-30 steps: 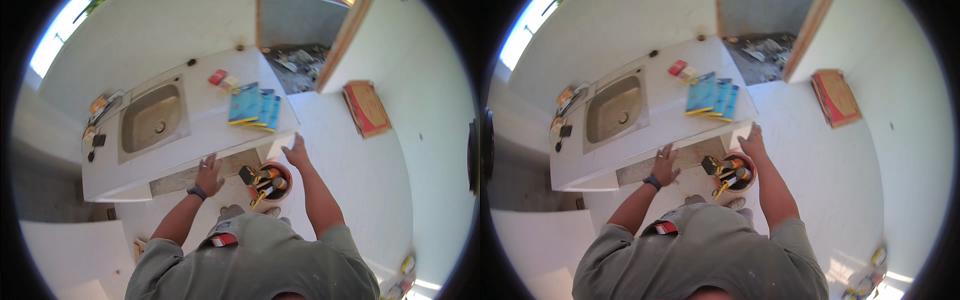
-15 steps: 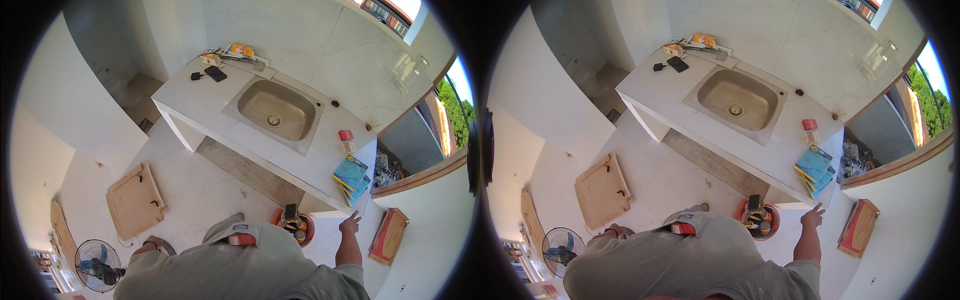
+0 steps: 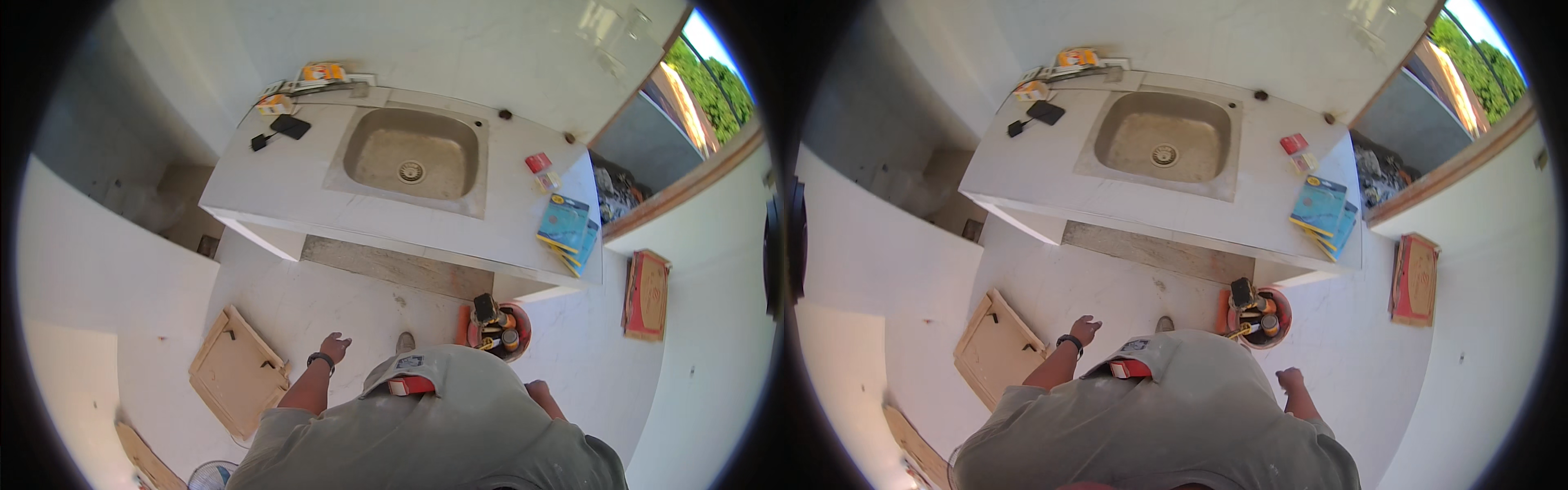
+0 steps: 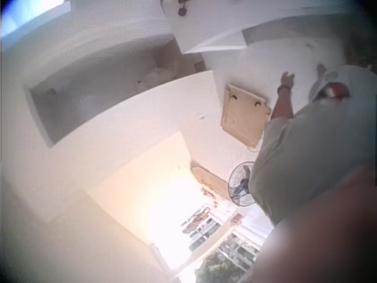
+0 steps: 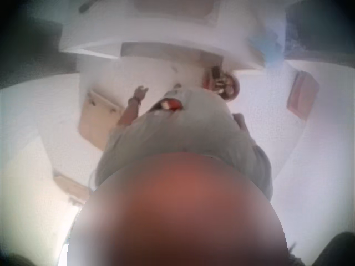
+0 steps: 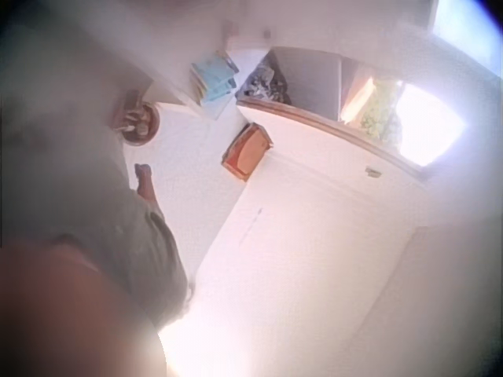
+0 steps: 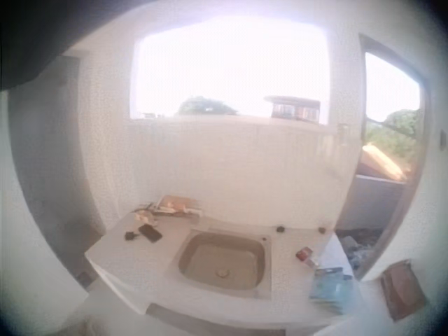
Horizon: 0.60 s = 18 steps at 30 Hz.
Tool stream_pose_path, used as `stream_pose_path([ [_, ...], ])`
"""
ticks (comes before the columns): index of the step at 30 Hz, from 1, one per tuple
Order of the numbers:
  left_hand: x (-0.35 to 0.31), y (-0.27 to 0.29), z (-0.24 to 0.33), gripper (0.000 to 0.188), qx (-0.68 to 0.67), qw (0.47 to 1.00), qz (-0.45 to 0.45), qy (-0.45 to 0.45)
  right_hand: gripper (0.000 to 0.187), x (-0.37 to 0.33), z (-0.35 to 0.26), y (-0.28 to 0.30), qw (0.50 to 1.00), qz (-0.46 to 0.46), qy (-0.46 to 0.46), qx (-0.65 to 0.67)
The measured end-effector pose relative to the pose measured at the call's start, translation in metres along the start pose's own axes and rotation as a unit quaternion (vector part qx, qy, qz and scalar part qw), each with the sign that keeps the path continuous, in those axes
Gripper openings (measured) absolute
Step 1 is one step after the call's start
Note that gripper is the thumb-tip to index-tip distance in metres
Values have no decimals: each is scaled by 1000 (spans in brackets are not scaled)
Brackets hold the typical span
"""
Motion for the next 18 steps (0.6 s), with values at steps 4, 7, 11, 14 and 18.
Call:
stream_pose_path([
  [4, 52, 33, -25, 32, 62, 996, 51, 28, 39, -31, 67, -144, 965, -107, -62, 231],
  [7, 81, 17, -6, 31, 271, 958, -7, -95, 39, -63, 96, -203, 888, -114, -129, 426],
  [11, 106, -16, 5, 71, 184, 951, -242, 60, 39, -65, 109, -239, 786, -100, -175, 584],
  [14, 104, -18, 90, 69, 282, 908, -303, -73, 36, -23, 121, -245, 710, -48, -171, 682],
  [18, 115, 10, 184, 67, 142, 973, -183, 1, 30, 66, 124, -219, 876, -6, 2, 482],
])
Point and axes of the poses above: each hand's wrist, its own x-axis towards the middle knuckle, its own y-axis out of the back of the hand, z = x × y, the point moved 9 cm from there along x, towards the middle knuckle, and after that the axes turned 11 degrees about -z, right-handed, at the moved point
